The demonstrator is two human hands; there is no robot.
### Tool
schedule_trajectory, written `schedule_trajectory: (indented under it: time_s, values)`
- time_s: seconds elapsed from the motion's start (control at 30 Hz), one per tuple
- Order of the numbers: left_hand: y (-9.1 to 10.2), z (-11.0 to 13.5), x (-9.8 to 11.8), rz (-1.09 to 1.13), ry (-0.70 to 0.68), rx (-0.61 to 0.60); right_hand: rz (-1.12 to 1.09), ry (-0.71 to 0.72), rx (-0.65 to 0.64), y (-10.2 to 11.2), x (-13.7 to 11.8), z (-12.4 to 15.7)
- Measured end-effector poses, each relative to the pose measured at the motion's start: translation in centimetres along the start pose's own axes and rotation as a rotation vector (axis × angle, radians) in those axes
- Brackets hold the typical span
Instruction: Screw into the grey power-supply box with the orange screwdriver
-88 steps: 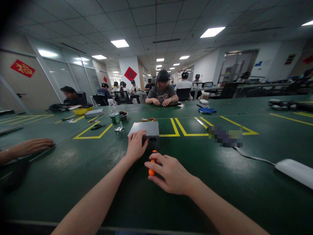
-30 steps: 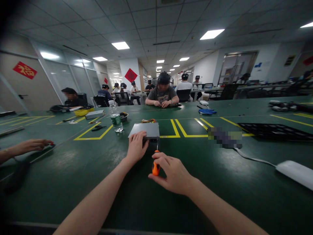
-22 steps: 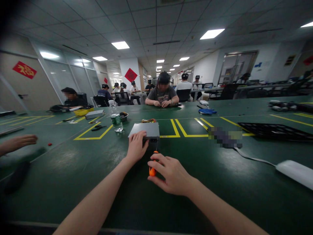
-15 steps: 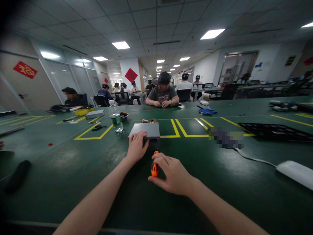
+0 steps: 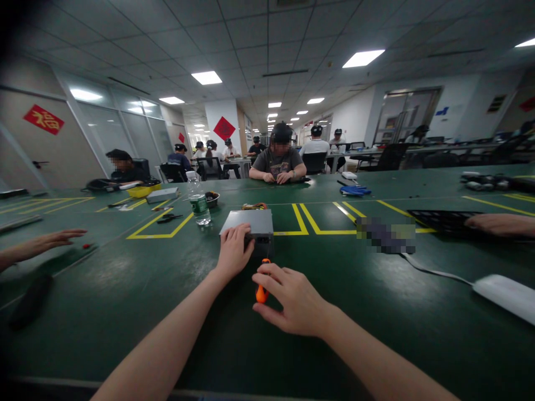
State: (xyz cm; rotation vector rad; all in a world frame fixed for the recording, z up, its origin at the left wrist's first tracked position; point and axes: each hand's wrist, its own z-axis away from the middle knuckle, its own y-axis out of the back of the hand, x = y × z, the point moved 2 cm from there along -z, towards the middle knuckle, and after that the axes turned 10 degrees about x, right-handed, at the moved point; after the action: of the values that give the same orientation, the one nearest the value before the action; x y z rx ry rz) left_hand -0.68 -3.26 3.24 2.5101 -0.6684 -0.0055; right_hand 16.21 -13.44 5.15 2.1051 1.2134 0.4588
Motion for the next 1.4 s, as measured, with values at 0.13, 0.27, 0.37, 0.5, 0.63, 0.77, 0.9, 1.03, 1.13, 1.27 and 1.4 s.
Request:
schedule_trajectory:
  time_s: [0.13,0.27,0.37,0.5,0.63,0.77,0.9,1.03,1.13,1.27,1.4]
  values:
    - [0.0,0.0,0.0,-0.004,0.0,0.002,0.017,0.038,-0.014,-0.1,-0.2,-0.1]
    - [-0.1,0.0,0.0,-0.006,0.009,-0.007,-0.014,0.031,0.116,-0.3,0.2,0.0]
    - [0.0,0.0,0.1,-0.001,0.013,-0.015,-0.013,0.102,0.175,-0.1,0.3,0.2]
    - [0.2,0.0,0.1,0.002,0.001,-0.012,-0.027,0.146,0.142,-0.2,-0.1,0.2]
    - [0.3,0.0,0.2,-0.001,-0.001,-0.004,-0.055,0.152,0.079,-0.8,-0.3,0.1]
    - [0.2,0.0,0.1,-0.002,-0.008,0.0,-0.054,0.154,0.069,-1.2,-0.2,-0.1]
    - [0.1,0.0,0.1,-0.005,0.003,-0.01,-0.048,0.14,0.068,-1.3,0.0,-0.2]
    - [0.1,0.0,0.1,-0.001,0.002,-0.01,-0.047,0.147,0.062,-1.4,0.0,-0.2]
    - [0.1,0.0,0.1,-0.004,-0.003,-0.009,-0.055,0.156,0.064,-1.5,0.0,-0.2]
    - [0.2,0.0,0.1,-0.006,-0.003,-0.013,-0.056,0.163,0.068,-1.7,0.0,-0.3]
    - [0.2,0.0,0.1,-0.008,-0.004,-0.01,-0.023,0.153,0.01,-1.9,-0.4,-0.7]
